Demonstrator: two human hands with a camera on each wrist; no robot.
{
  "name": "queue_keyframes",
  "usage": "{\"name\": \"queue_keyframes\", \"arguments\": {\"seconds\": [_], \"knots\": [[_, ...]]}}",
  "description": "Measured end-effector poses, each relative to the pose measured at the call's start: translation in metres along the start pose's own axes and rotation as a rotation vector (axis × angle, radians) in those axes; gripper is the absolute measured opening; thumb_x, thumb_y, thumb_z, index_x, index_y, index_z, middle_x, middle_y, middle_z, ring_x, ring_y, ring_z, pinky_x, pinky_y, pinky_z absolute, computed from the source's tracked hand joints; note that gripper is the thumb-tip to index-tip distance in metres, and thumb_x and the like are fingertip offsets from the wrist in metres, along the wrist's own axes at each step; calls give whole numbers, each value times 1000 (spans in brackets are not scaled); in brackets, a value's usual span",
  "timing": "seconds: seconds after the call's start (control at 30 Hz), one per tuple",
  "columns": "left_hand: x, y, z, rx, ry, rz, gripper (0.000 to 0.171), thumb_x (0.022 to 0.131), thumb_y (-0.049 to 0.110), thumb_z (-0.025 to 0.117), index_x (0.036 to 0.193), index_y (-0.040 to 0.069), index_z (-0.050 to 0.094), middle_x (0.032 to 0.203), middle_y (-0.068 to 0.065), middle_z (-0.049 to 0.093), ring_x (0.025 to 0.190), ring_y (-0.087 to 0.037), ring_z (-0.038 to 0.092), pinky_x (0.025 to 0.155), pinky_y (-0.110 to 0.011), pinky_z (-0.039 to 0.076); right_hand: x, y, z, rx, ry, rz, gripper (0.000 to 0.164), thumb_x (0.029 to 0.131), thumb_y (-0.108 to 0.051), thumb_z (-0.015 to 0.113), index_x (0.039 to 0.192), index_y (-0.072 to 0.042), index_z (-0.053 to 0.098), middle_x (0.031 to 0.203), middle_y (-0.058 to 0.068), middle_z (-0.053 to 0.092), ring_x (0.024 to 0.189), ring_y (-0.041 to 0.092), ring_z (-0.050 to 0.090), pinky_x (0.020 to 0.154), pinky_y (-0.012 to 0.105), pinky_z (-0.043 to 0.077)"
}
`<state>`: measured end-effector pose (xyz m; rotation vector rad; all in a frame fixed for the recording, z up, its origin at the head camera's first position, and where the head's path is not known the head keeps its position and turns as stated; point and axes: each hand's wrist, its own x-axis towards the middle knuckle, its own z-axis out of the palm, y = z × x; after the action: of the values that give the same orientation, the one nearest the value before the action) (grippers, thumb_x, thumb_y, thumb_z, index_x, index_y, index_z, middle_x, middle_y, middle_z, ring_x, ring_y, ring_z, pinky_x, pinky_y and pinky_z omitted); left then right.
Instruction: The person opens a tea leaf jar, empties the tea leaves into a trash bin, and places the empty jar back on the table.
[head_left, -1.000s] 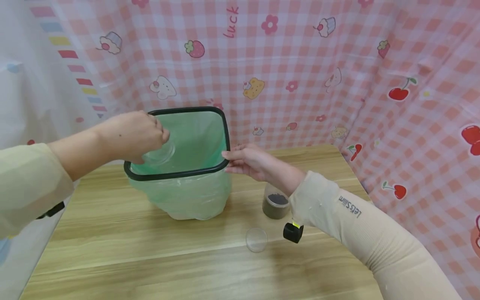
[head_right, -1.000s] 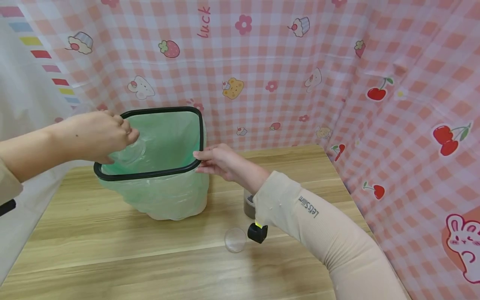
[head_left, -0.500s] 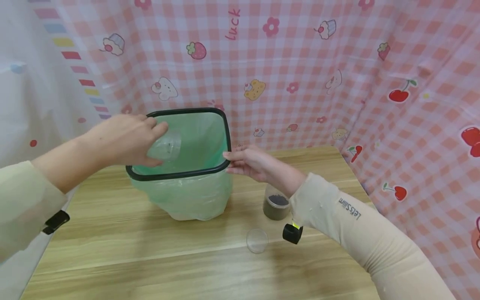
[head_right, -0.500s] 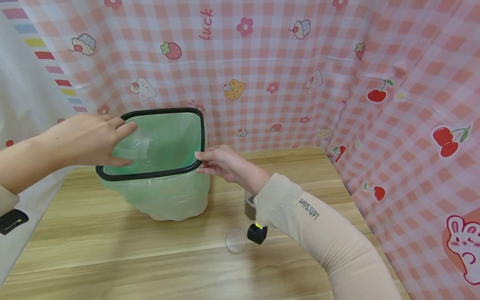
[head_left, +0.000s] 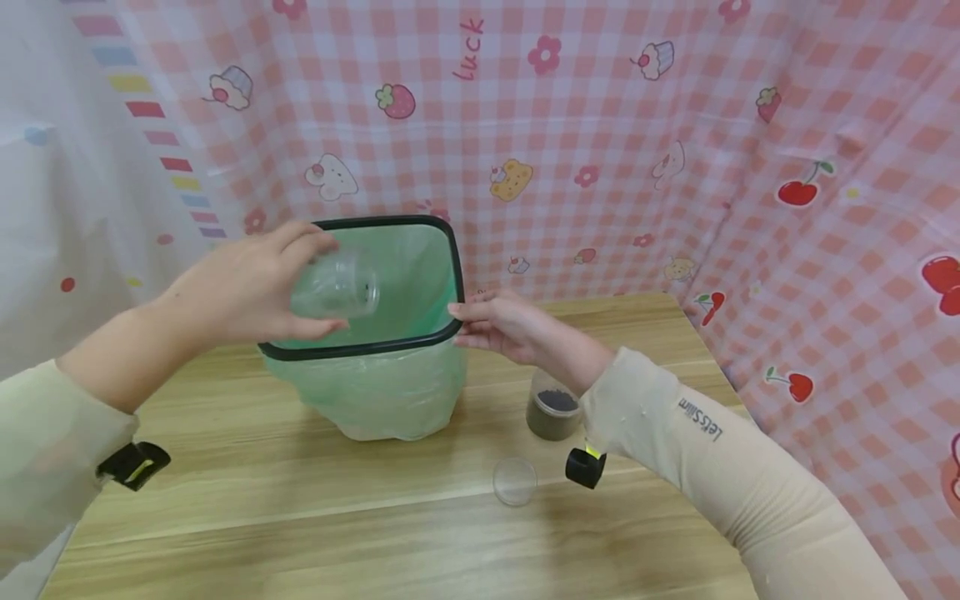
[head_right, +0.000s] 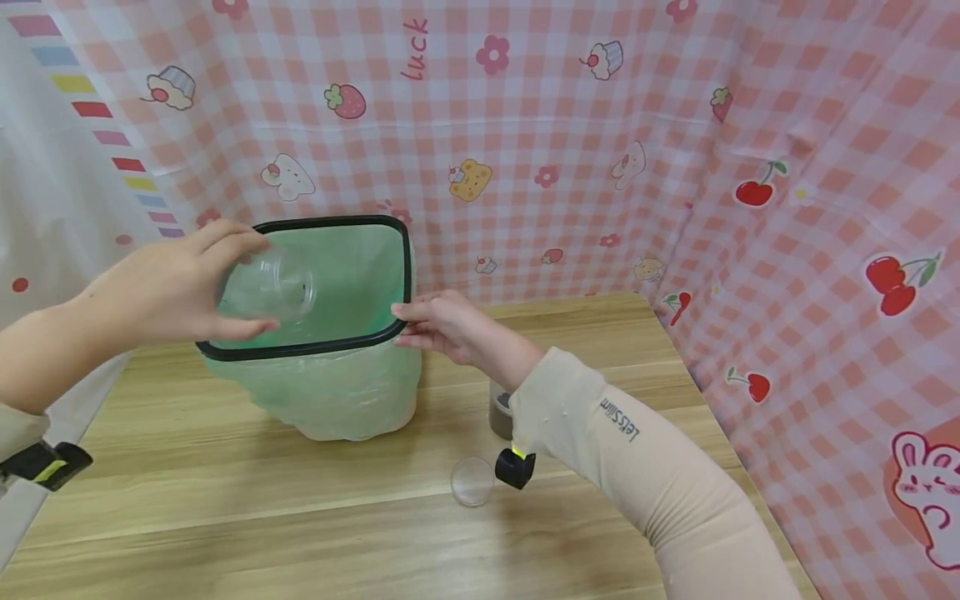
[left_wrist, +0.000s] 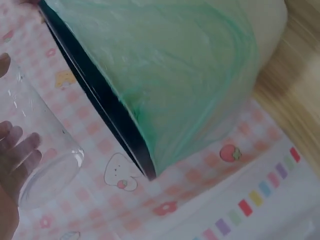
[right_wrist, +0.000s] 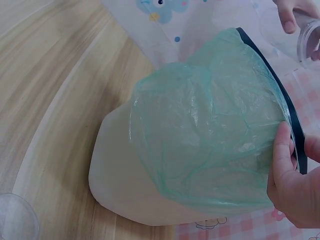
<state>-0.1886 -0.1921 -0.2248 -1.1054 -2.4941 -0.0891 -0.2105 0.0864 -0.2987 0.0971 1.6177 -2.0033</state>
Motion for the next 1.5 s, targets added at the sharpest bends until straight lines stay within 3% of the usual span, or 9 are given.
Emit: {"name": "queue_keyframes", "arguments": {"seconds": [0.23, 0.4, 0.67, 0.83, 0.97, 1.07, 1.13, 1.37, 1.5], "knots": [[-8, 5, -2, -157, 0, -173, 76, 64, 39, 82, 121, -1, 52, 109, -12, 56, 100, -28, 52, 86, -47, 44, 1, 0, -1, 8, 0, 3, 8, 94, -6, 54, 97, -1, 49, 78, 7, 52, 67, 13, 55, 74, 25, 53], [-15, 7, -7, -211, 41, -230, 80, 62, 33, 84, 126, 0, 50, 114, -16, 56, 102, -31, 52, 86, -51, 43, 1, 0, -1, 6, -6, 1, 11, 94, -6, 53, 101, 0, 48, 79, 7, 51, 69, 14, 55, 76, 26, 53], [-37, 7, -8, -223, 210, -248, 88, 61, 37, 83, 134, 5, 46, 119, -19, 56, 104, -38, 54, 82, -57, 43, 1, 1, -1, 14, -12, -2, 7, 94, -5, 53, 98, -1, 49, 77, 7, 52, 68, 13, 55, 75, 25, 53], [-56, 9, -7, -239, 302, -330, 82, 57, 26, 87, 129, 6, 52, 113, -14, 60, 99, -31, 56, 84, -28, 43, 1, 1, -1, 14, -9, -4, 5, 93, -5, 54, 94, -1, 51, 76, 7, 52, 68, 14, 55, 75, 26, 53], [-74, 10, -7, -307, 375, -378, 84, 53, 7, 88, 129, 8, 52, 111, -4, 62, 105, -9, 54, 90, -5, 30, 2, 1, -1, 14, -5, -3, 5, 93, -5, 54, 95, -1, 51, 78, 7, 52, 69, 14, 54, 76, 26, 53], [-88, 11, -6, -428, 439, -385, 85, 53, -5, 85, 130, 5, 50, 113, 6, 61, 108, 2, 50, 95, -10, 34, 2, 2, 0, 19, -4, -6, 5, 93, -5, 54, 96, -2, 50, 78, 7, 52, 69, 14, 54, 76, 26, 53], [-98, 12, -4, -541, 502, -372, 82, 54, -12, 81, 128, -2, 49, 113, 8, 60, 107, -3, 54, 94, -13, 38, 2, 3, -1, 23, -9, -8, 5, 94, -5, 53, 95, -1, 50, 78, 7, 52, 69, 14, 54, 77, 27, 53], [-123, 19, 17, -1052, 773, -189, 68, 65, -12, 77, 123, -20, 41, 113, -19, 60, 106, -24, 57, 98, -24, 39, 3, 3, -2, 25, -22, -13, 5, 94, -6, 53, 93, -1, 51, 78, 7, 52, 69, 14, 55, 76, 26, 53], [-138, 26, 33, -1138, 835, -261, 65, 65, -22, 68, 123, -18, 40, 115, -21, 58, 109, -25, 56, 99, -25, 38, 4, 3, -2, 31, -20, -10, 5, 94, -5, 53, 92, -1, 51, 77, 6, 52, 68, 13, 55, 76, 26, 53]]}}
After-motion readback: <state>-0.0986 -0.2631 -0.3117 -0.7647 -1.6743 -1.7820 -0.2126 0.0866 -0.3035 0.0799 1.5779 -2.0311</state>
